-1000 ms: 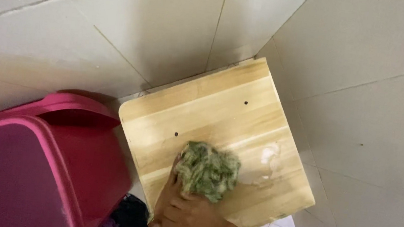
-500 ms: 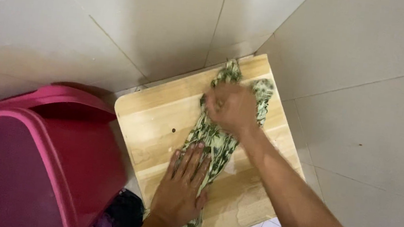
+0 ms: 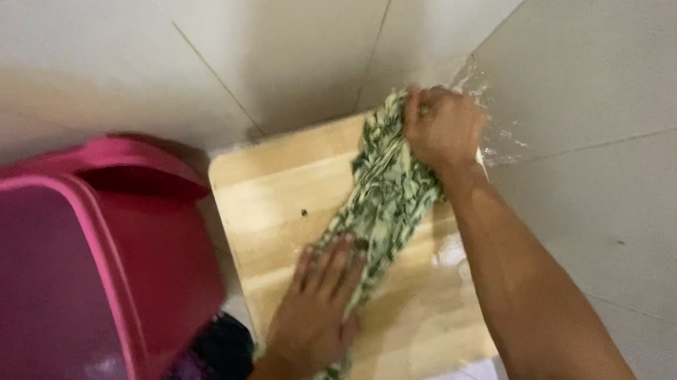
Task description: Hand-washing and scrubbing clothes on a wooden board using water from a tap and a bucket.
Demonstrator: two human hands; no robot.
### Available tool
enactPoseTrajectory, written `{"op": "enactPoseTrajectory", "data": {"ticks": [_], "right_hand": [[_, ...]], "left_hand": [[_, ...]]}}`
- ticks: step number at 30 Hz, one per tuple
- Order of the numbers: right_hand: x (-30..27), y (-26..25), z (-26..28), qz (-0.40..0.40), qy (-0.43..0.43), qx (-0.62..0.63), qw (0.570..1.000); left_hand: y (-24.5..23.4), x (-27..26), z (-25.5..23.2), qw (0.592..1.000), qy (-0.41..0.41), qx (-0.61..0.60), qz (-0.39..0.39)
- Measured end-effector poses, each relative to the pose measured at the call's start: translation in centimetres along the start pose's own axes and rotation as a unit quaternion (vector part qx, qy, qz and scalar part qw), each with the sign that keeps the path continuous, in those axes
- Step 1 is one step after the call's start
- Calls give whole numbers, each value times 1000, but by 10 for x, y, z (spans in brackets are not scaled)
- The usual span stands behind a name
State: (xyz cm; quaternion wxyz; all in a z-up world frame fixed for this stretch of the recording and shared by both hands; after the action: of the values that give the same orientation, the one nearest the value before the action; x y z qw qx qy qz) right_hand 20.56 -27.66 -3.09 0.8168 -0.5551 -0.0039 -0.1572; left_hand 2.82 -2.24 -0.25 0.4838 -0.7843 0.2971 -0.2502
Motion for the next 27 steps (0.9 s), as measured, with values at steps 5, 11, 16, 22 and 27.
{"op": "enactPoseTrajectory", "data": {"ticks": [5, 11, 16, 22, 27], "right_hand": [[-20, -17, 48, -73, -68, 59, 993], [-115, -44, 128, 3, -267, 151, 952], [-210, -39, 137, 93, -446, 213, 864], [-57, 16, 17, 47, -397, 7, 917], [-17, -5, 11, -123, -191, 16, 974]], "left_hand": [[2, 2, 1, 1000, -21, -11, 14], [4, -4, 0, 999, -6, 46, -7], [4, -2, -7, 981, -98, -10, 170], [5, -2, 0, 987, -93, -11, 132], [-1, 0, -2, 999, -40, -5, 6]]}}
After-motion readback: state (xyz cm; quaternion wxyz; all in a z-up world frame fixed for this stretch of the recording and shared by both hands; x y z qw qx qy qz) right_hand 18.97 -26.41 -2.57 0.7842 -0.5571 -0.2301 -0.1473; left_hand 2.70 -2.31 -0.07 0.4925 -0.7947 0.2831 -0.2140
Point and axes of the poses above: each hand's wrist, its own x-axis towards the middle knuckle, its own y-axis out of the palm, z = x × y, the point moved 4 cm from there along x, towards the middle knuckle, and after that the axes turned 8 degrees about -z, right-handed, at the moved point
